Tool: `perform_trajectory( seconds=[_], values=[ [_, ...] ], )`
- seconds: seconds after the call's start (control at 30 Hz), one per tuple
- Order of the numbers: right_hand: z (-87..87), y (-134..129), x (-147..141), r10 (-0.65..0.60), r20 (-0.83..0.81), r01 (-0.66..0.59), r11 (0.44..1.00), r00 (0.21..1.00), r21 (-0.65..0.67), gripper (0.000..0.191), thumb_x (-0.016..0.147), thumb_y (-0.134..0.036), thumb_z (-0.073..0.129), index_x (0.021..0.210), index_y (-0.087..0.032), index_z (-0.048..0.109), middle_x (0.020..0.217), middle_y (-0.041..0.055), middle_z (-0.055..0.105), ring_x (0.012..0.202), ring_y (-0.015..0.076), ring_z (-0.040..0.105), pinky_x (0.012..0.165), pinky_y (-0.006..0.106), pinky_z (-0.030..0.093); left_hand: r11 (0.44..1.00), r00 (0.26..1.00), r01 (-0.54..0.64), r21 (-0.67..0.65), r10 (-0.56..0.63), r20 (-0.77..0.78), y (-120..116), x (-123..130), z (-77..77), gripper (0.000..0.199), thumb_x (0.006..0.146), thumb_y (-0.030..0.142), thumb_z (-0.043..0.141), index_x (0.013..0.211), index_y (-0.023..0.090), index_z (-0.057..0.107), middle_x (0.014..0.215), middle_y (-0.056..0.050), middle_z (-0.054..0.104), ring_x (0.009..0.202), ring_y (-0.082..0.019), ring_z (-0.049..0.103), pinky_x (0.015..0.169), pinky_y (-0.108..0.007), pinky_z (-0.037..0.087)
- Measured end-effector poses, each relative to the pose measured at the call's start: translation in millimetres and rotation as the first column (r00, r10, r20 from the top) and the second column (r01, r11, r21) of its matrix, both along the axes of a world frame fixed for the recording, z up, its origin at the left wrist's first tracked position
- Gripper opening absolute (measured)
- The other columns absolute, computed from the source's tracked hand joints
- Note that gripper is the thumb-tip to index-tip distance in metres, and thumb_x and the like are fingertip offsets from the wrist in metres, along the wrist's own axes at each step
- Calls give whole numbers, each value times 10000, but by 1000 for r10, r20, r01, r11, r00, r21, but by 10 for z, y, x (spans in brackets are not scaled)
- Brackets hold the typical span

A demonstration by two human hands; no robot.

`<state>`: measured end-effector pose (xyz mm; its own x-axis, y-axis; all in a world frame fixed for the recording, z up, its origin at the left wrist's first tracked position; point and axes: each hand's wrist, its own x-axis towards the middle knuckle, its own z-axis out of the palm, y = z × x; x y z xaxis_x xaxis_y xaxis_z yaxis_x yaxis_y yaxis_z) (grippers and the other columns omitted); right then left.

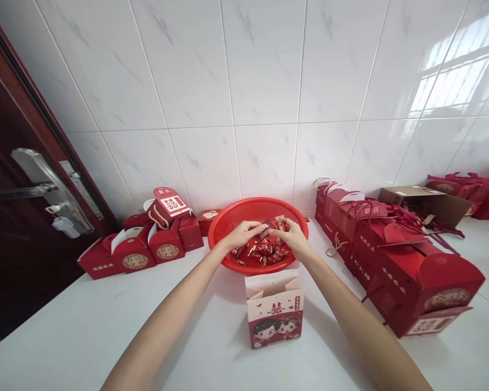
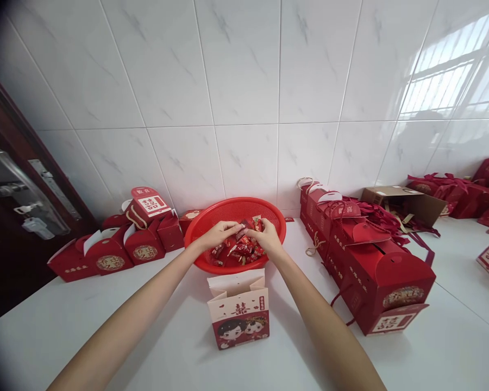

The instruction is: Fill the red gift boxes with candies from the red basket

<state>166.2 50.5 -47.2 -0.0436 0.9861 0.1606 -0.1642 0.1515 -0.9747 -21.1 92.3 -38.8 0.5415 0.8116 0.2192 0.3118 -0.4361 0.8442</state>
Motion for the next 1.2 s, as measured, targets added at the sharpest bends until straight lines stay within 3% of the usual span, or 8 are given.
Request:
perform_trajectory(
  seconds=[0.17,0.37,0.43,0.53,0.63,0.83,0.97,1.2],
  values=[
    [-3,28,-9,-23,-28,22,1000,999,-12,273,586,-347,797,688,-189,600,563,-34,569,504,118,485,493,258,366,995,996,71,-63,-68,52,37,12,-17,632,812,719,591,1043,143,708,1030,-97,741,966,-243,671,895,-383,530],
    [-2,60,-10,-129,-169,121,991,977,-61,149,645,-304,676,712,-204,588,690,-10,646,600,133,573,543,251,454,1000,972,7,7,-5,-233,87,-17,-110,444,851,488,636,1168,188,719,1209,-99,730,1150,-279,635,1023,-380,471],
    [-3,81,0,-145,-221,127,987,964,-94,153,650,-308,664,723,-210,571,702,-8,653,616,140,593,546,250,475,998,901,55,34,-35,-432,74,-13,-132,471,779,356,724,1227,211,702,1297,-103,686,1193,-299,612,1051,-387,441],
    [1,108,24,-143,-292,110,986,946,-126,171,644,-303,671,746,-218,563,723,-3,669,661,160,627,579,266,522,994,713,85,74,-9,-701,54,2,-147,674,714,294,768,1369,245,618,1367,-131,618,1202,-340,598,988,-391,463],
    [14,118,51,-124,-350,81,987,929,-136,174,641,-280,682,762,-223,571,755,3,688,727,182,658,623,291,565,997,652,19,79,48,-756,62,3,-156,659,712,298,758,1358,273,628,1238,-121,671,1050,-334,657,826,-348,498],
    [45,84,81,-70,-426,8,989,902,-145,170,666,-235,704,783,-212,583,756,3,709,748,187,692,633,294,591,998,710,-17,65,58,-702,82,-28,-168,582,684,209,732,1260,278,694,905,-45,745,814,-262,691,687,-283,476],
    [63,65,80,-57,-465,-15,989,884,-150,169,692,-205,722,787,-197,582,710,-14,697,670,156,688,639,273,596,994,777,-71,84,108,-620,84,-48,-168,648,645,120,695,1283,230,676,818,-26,736,772,-237,685,671,-270,475],
    [89,41,76,-40,-495,-50,985,868,-167,102,762,-157,690,771,-184,592,699,10,705,642,156,699,640,263,600,965,894,-248,83,261,-364,149,-92,-181,431,615,92,631,1025,171,736,757,-26,719,686,-203,663,652,-283,493]
  ],
)
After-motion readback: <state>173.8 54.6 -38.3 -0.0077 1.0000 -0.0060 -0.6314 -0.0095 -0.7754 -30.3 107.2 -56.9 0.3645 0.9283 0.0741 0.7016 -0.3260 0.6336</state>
